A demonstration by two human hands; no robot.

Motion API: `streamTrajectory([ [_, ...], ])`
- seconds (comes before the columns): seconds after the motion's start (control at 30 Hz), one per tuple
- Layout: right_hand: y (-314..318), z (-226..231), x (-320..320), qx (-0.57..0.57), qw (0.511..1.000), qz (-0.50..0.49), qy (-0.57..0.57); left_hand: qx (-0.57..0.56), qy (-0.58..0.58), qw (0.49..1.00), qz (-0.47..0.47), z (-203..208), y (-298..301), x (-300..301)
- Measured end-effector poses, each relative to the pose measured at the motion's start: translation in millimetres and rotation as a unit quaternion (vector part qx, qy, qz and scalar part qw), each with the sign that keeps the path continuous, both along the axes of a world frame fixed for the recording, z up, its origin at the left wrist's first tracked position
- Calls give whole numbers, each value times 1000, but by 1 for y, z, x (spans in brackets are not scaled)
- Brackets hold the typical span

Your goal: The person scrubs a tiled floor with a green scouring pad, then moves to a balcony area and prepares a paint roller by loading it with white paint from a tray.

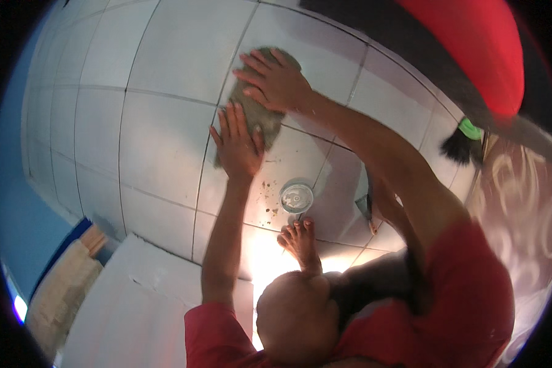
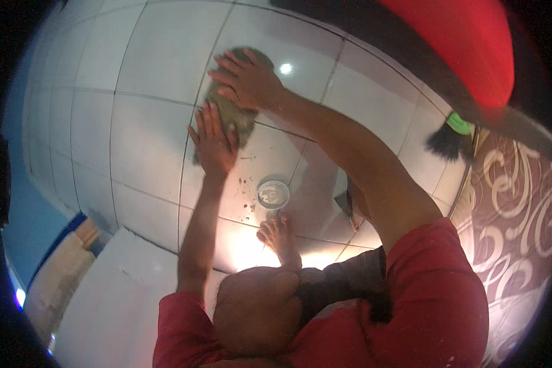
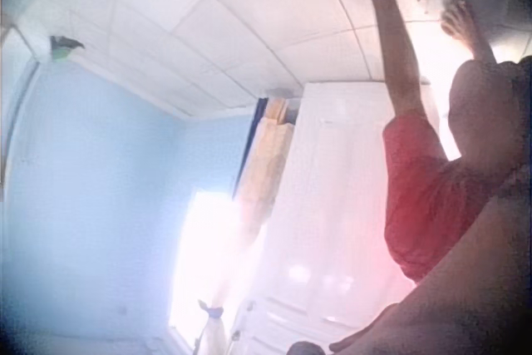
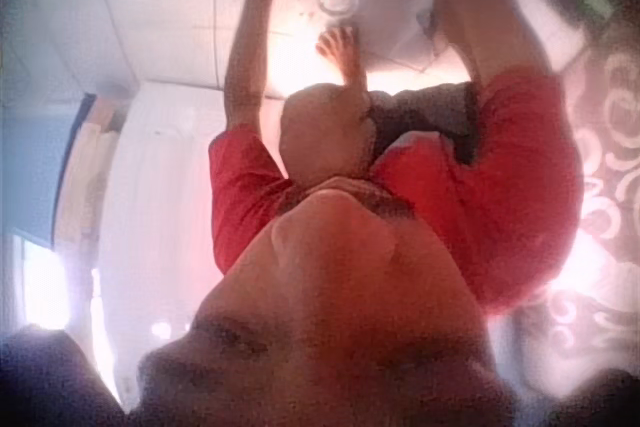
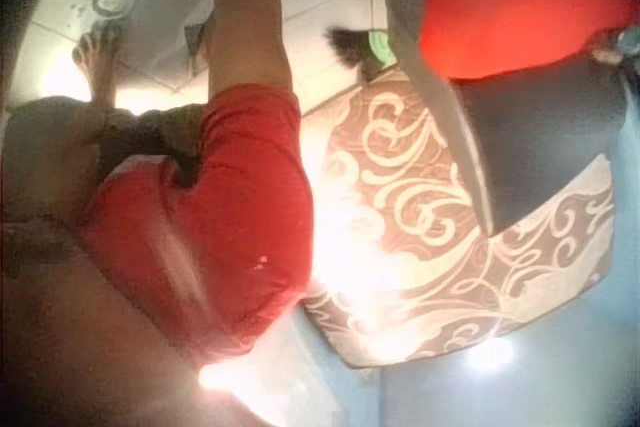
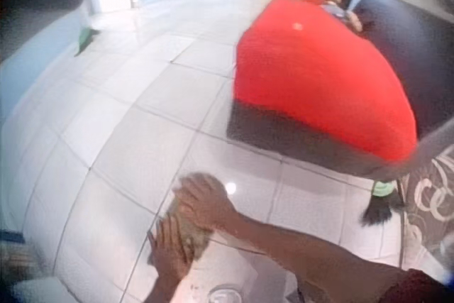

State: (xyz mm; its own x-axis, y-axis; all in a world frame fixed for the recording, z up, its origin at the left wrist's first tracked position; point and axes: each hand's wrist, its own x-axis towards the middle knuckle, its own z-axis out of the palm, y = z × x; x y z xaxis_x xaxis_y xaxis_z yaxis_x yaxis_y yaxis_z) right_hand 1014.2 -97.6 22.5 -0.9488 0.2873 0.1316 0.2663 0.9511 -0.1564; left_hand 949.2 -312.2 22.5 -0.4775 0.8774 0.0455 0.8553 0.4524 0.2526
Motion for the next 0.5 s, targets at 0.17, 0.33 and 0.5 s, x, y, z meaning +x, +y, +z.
streamTrajectory([
  [0.17, -53, 11, 129, -18, 995, -91, -39, 19, -72, 995, -72, -3, -43, 112],
  [0.33, -128, 6, 174, -21, 986, -165, -27, -86, -104, 988, -81, 14, -85, 129],
  [0.5, -126, 11, 151, -66, 991, -115, -23, -194, -38, 979, -60, 30, -92, 111],
])
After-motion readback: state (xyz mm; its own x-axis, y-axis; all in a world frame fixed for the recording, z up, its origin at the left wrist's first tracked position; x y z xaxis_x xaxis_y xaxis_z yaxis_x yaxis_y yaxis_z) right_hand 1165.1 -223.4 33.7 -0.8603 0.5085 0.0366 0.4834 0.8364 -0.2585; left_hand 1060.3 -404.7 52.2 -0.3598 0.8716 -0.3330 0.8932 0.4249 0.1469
